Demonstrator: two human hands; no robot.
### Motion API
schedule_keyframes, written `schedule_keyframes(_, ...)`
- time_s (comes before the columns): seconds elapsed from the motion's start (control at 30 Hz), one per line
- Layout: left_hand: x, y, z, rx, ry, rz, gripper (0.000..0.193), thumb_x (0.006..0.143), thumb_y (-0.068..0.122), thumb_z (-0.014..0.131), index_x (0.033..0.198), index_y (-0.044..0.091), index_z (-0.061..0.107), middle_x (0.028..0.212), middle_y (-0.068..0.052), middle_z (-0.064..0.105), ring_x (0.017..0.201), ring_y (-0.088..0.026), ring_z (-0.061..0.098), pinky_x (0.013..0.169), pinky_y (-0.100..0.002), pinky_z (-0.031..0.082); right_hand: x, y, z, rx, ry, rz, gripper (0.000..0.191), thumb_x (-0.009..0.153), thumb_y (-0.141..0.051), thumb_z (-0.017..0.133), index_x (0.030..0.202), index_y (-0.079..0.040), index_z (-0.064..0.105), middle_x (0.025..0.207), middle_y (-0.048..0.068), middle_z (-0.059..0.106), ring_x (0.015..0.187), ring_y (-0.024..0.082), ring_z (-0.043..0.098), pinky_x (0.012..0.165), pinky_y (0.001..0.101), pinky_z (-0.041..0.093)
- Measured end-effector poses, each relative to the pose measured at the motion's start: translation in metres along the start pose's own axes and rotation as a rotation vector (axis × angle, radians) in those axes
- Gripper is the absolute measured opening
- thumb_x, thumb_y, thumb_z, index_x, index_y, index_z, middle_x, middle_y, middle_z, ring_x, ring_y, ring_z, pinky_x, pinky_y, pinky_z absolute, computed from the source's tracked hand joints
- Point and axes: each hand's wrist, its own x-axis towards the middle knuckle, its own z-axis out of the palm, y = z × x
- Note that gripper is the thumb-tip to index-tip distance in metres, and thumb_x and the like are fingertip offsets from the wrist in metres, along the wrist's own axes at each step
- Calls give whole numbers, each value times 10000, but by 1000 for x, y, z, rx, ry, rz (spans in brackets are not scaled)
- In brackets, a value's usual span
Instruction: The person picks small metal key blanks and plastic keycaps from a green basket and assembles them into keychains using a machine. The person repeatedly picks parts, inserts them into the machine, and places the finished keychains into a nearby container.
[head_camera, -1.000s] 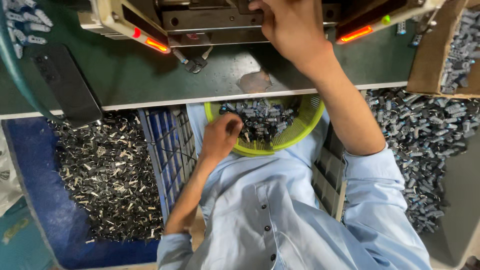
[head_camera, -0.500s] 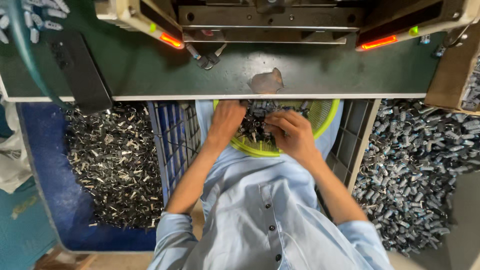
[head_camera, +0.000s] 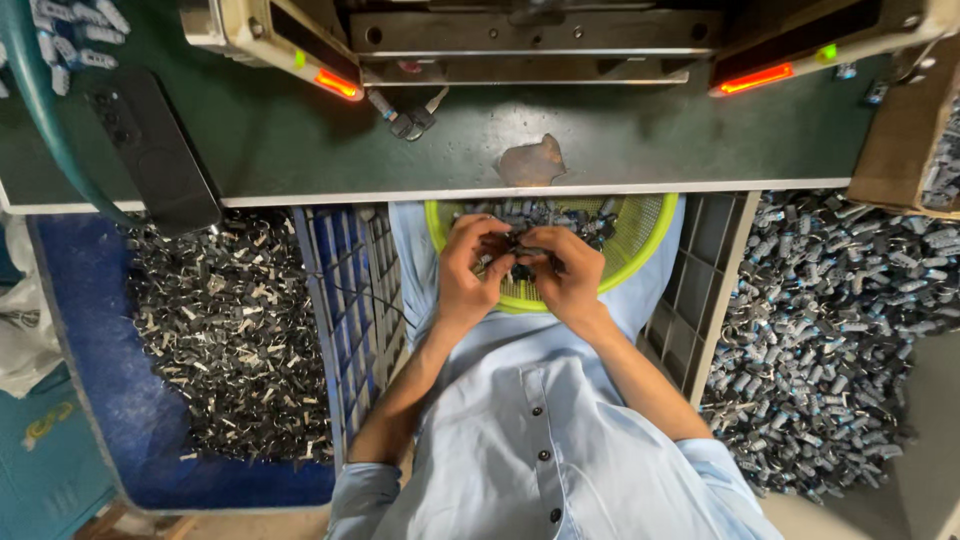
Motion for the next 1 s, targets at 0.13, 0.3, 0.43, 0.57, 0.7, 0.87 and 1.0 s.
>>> schedule_keyframes(0.13, -4, 9, -1, -98, 40, 11, 372, 856, -86, 678, 1200, -7, 564, 1183, -112, 541, 933, -163, 664, 819, -280, 566, -7, -2, 4, 218, 75, 103, 350, 862, 238, 601, 1130, 28, 521, 1089, 186, 725, 1003, 256, 753, 839, 338, 638)
schedule_keyframes(0.3, 2, 20, -6, 17, 17, 55, 337, 846, -118, 621, 1155, 10, 585, 1140, -104, 550, 851, -154, 629, 737, -257, 528, -4, -1, 7, -19, 69, -212, 335, 826, 231, 651, 1030, 13, 497, 1052, 238, 728, 890, 278, 764, 749, 345, 634)
schedule_keyframes(0.43, 3, 20, -15, 24, 18, 67, 366, 804, -111, 674, 1127, 20, 563, 1088, -79, 538, 817, -132, 601, 694, -240, 497, 7, 0, 1, 86, 137, -92, 290, 875, 232, 599, 985, -5, 474, 1035, 237, 744, 810, 225, 761, 683, 315, 643)
schedule_keyframes(0.57, -1, 8, -35, -143, 74, -55, 397, 829, -110, 642, 1187, 30, 543, 1104, -53, 518, 832, -106, 567, 727, -233, 467, 51, -11, -24, 15, 282, -141, 240, 955, 221, 531, 1008, 4, 444, 932, 205, 691, 896, 253, 767, 715, 351, 645)
schedule_keyframes(0.7, -13, -1, -47, -492, 9, -140, 385, 851, -63, 671, 1208, 43, 574, 1107, -35, 566, 932, -96, 572, 831, -232, 464, 138, -35, -51, 57, 242, -413, 304, 867, 187, 570, 1126, 62, 472, 916, 155, 646, 862, 245, 748, 678, 336, 646)
schedule_keyframes(0.87, -26, -6, -44, -600, -64, -255, 380, 845, -34, 755, 1180, 51, 598, 1044, 0, 587, 930, -83, 560, 821, -223, 452, 231, -57, -45, -510, 226, -584, 257, 863, 164, 715, 1022, -32, 669, 936, 91, 690, 923, 332, 615, 816, 448, 465)
schedule_keyframes(1.0, -26, -7, -40, -490, -55, -259, 415, 840, -76, 771, 1200, 40, 600, 1040, 5, 588, 921, -82, 544, 835, -230, 459, 243, -74, -47, -377, 43, -601, 265, 837, 168, 621, 1030, -13, 634, 1023, 102, 709, 989, 331, 622, 910, 449, 471)
